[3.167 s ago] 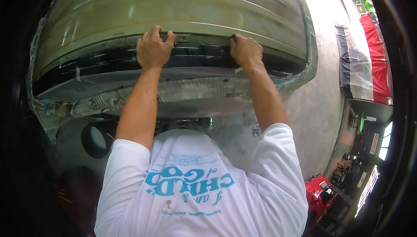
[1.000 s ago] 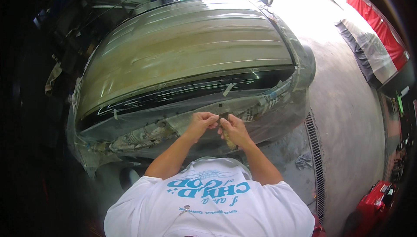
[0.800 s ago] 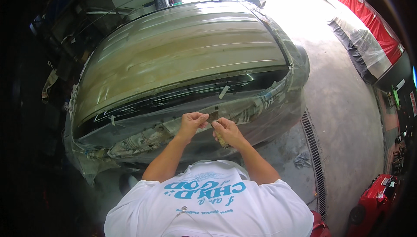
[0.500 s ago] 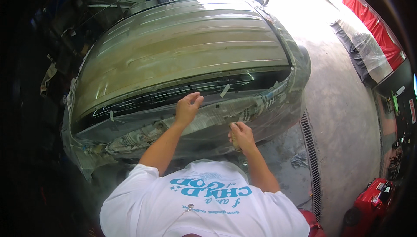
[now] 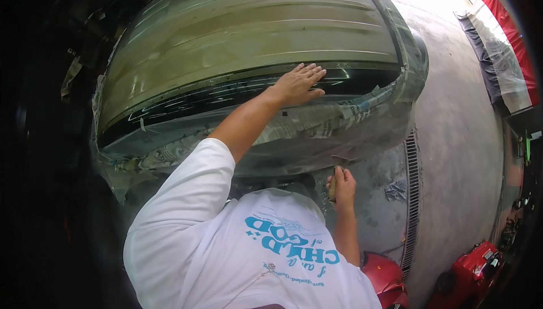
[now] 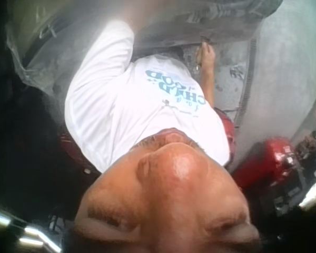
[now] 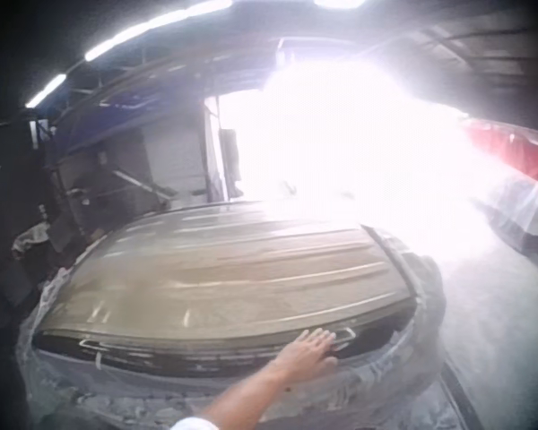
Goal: The person sands the surface of a car hood using a sanding block. They repeatedly rub the block across the hood, occasionally dipping it into a bucket of liquid. The hood is partially masked with newspaper and tape.
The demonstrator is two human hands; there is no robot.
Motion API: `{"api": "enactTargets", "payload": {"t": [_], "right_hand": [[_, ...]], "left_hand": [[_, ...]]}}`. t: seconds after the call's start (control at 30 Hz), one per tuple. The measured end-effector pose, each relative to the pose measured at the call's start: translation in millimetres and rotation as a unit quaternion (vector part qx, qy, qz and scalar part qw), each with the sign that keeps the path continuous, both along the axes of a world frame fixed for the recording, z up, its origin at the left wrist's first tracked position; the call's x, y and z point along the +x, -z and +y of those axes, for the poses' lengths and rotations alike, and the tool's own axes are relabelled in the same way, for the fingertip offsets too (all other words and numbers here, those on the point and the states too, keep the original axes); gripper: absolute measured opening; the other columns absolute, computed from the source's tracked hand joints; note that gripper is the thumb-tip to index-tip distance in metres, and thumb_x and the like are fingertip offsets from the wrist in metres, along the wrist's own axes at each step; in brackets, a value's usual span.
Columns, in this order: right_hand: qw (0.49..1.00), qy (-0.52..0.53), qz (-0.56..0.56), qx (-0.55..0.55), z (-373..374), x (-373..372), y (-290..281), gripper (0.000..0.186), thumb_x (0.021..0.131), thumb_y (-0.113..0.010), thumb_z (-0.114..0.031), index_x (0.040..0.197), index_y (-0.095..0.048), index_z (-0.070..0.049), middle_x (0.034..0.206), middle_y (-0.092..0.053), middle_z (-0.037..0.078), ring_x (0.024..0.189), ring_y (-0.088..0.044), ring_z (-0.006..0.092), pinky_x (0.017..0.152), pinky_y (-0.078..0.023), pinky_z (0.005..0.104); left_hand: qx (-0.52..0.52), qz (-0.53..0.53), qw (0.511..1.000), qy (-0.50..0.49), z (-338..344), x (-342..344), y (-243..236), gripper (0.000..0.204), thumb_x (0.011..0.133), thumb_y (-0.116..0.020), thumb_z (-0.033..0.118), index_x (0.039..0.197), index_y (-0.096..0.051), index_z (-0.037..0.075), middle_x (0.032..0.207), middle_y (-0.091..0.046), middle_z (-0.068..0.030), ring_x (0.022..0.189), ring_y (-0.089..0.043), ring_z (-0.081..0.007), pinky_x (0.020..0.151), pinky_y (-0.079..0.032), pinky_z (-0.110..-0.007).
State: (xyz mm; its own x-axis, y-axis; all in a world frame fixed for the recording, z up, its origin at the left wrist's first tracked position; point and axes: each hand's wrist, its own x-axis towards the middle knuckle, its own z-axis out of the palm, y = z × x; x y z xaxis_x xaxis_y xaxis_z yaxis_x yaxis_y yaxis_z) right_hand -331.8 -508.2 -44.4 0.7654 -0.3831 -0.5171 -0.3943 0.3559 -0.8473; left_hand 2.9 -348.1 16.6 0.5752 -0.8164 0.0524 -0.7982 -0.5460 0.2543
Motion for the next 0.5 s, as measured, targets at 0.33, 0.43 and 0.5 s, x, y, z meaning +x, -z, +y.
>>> {"api": "enactTargets", "payload": {"t": [0.33, 0.43, 0.5], "right_hand": [[0.999, 0.040, -0.016, -0.010, -43.5, 6.2, 15.4, 0.024, 0.106, -0.065, -0.033, 0.099, -0.060, -0.011, 0.077, -0.066, 0.004, 0.060, -0.062, 0.0113, 0.056, -0.053, 0.0260], [0.998, 0.053, -0.030, -0.014, -56.0, 12.0, 5.0, 0.024, 0.107, -0.064, -0.033, 0.098, -0.059, -0.011, 0.077, -0.066, 0.004, 0.060, -0.062, 0.0113, 0.056, -0.053, 0.0261], [0.998, 0.051, -0.021, -0.024, -60.7, 11.3, 3.4, 0.024, 0.107, -0.064, -0.032, 0.099, -0.060, -0.009, 0.077, -0.066, 0.004, 0.061, -0.062, 0.0117, 0.056, -0.053, 0.0266]], "left_hand": [[0.038, -0.012, 0.999, -0.037, 75.3, 19.4, -1.2, 0.067, 0.109, -0.040, 0.055, 0.163, -0.037, 0.016, 0.165, -0.041, -0.0129, 0.152, -0.039, -0.0294, 0.124, -0.035, -0.042], [0.025, -0.015, 0.998, -0.055, 101.1, 19.1, -7.8, 0.063, 0.110, -0.041, 0.051, 0.160, -0.042, 0.012, 0.162, -0.045, -0.0161, 0.149, -0.044, -0.0315, 0.122, -0.038, -0.043], [-0.002, -0.024, 0.998, -0.054, 116.8, 16.3, -3.1, 0.061, 0.110, -0.044, 0.049, 0.154, -0.048, 0.007, 0.153, -0.053, -0.0187, 0.142, -0.050, -0.0337, 0.118, -0.042, -0.044]]}}
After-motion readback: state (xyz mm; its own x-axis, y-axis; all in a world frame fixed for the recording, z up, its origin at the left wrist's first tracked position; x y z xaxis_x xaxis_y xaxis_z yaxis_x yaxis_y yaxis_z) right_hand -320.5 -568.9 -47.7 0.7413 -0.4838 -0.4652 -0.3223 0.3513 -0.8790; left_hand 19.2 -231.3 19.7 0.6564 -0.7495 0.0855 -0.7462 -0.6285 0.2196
